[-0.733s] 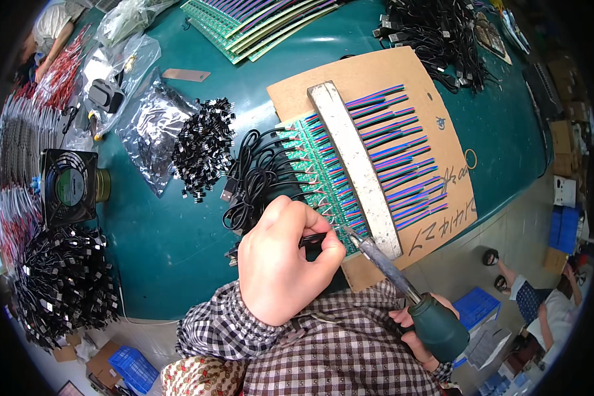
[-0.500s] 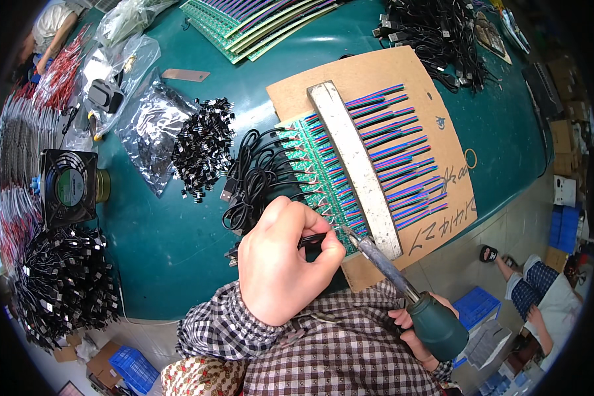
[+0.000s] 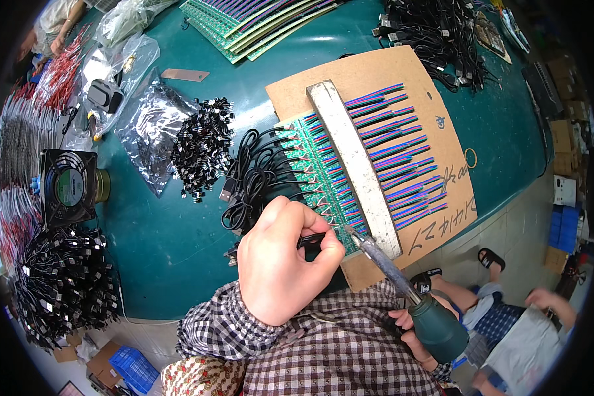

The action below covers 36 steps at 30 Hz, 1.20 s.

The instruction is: The person solders wires onto circuit boards on a jig using a soldering gun and positions new circuit boards onto the jig. The person then adjusts the soldering tool using a screwdriver and solders additional wires.

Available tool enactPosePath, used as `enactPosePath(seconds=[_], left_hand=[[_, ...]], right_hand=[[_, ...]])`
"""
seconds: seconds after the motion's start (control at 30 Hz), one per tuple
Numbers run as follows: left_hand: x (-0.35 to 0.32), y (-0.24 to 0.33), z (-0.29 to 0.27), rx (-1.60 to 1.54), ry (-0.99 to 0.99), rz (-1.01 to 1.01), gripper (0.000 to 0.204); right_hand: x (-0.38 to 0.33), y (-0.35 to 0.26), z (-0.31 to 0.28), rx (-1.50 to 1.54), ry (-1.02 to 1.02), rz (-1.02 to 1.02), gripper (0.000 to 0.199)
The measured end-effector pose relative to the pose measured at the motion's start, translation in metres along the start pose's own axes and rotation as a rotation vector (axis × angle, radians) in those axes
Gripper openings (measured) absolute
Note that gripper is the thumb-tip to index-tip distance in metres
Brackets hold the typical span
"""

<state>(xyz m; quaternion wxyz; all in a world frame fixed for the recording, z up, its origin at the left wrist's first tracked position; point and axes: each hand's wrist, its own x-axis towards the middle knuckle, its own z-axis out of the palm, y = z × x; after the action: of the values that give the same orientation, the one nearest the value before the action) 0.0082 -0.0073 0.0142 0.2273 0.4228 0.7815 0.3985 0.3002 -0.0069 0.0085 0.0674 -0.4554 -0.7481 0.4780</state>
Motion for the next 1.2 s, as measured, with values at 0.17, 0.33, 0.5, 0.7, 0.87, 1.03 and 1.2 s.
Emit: enactPosePath(seconds=[0.17, 0.33, 0.5, 0.7, 0.87, 1.03, 1.2], left_hand=[[0.000, -0.001, 0.000, 0.006, 0.002, 0.006, 0.013], [0.000, -0.001, 0.000, 0.002, -0.004, -0.003, 0.013], [0.000, -0.001, -0.001, -0.004, -0.013, -0.012, 0.013], [0.001, 0.000, -0.011, -0.163, -0.095, -0.114, 0.012], [-0.004, 0.007, -0.015, -0.003, -0.156, -0.097, 0.013], [-0.006, 0.006, -0.008, -0.015, -0.094, -0.041, 0.011], [-0.010, 0.005, -0.008, -0.025, -0.073, -0.011, 0.009]], right_hand=[[0.007, -0.011, -0.004, 0.039, -0.008, 0.000, 0.040], [0.016, -0.019, -0.001, 0.231, 0.093, -0.055, 0.039], [0.024, -0.023, -0.008, 0.214, 0.027, -0.114, 0.044], [0.022, -0.029, -0.002, 0.317, 0.109, -0.037, 0.046], [0.025, -0.013, -0.008, 0.063, -0.052, -0.199, 0.055], [0.018, -0.016, -0.009, 0.294, 0.012, -0.058, 0.056], [0.019, -0.018, -0.006, 0.318, 0.042, -0.049, 0.048]])
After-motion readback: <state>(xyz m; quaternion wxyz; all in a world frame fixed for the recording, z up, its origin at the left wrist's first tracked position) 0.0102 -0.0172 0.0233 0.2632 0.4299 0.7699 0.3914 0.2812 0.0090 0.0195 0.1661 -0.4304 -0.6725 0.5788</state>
